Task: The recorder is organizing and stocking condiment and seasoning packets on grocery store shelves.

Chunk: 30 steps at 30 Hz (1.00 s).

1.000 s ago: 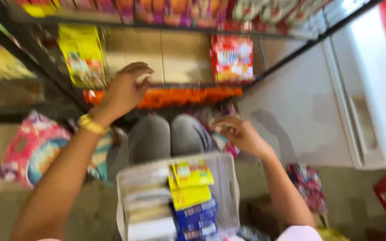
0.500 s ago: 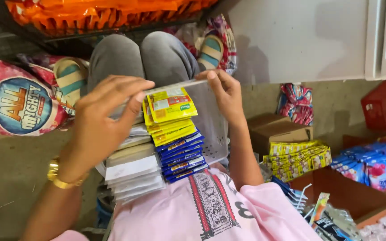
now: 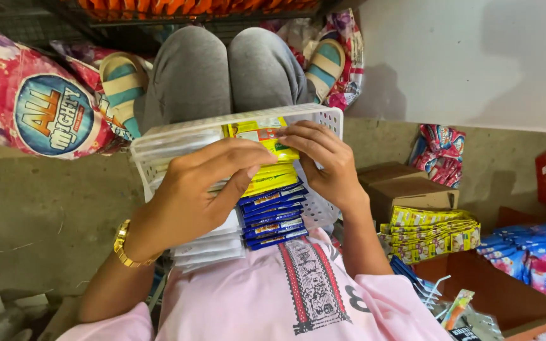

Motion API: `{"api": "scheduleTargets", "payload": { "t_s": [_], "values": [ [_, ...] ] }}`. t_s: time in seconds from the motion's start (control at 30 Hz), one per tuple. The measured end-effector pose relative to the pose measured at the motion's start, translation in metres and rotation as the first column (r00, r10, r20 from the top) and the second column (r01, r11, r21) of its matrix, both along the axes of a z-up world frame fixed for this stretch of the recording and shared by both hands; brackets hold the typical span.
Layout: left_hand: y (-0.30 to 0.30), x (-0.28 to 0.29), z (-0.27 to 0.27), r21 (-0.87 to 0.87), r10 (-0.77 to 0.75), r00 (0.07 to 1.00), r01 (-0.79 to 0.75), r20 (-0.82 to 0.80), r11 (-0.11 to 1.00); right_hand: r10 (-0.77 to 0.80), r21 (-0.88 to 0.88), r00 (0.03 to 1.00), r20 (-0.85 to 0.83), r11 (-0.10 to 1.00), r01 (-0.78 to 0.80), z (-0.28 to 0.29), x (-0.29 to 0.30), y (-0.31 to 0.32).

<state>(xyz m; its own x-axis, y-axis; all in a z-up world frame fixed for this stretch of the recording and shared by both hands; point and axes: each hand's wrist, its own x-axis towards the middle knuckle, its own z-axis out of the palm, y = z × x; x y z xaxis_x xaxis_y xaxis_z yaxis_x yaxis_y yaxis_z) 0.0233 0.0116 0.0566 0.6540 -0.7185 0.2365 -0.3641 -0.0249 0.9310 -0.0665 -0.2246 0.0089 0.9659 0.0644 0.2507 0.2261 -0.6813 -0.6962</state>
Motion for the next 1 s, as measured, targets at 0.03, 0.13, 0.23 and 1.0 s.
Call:
{"api": "scheduleTargets", "payload": {
  "t_s": [0.03, 0.13, 0.23, 1.0],
  "values": [
    [0.0, -0.001, 0.001, -0.01, 0.008, 1.0, -0.008, -0.028, 1.0, 0.021, -0.043, 1.0, 0.023, 0.999, -0.02, 0.0, 0.002, 0.001],
    [-0.004, -0.004, -0.018, 0.036, 0.08, 0.997, -0.081, 0.018, 0.996, -0.022, -0.031, 0.999, 0.026, 0.999, 0.023, -0.005, 0.004, -0.001],
    [-0.007, -0.003, -0.015, 0.047, 0.078, 0.993, -0.083, 0.094, 0.995, -0.103, 0.068, 0.994, 0.026, 0.993, 0.101, -0.006, 0.005, -0.002],
    [-0.021, -0.005, -0.044, 0.015, 0.326, 0.896, -0.337, -0.301, 0.941, -0.004, 0.79, 0.928, -0.373, 0.522, 0.32, -0.01, 0.009, -0.006]
  ]
}}
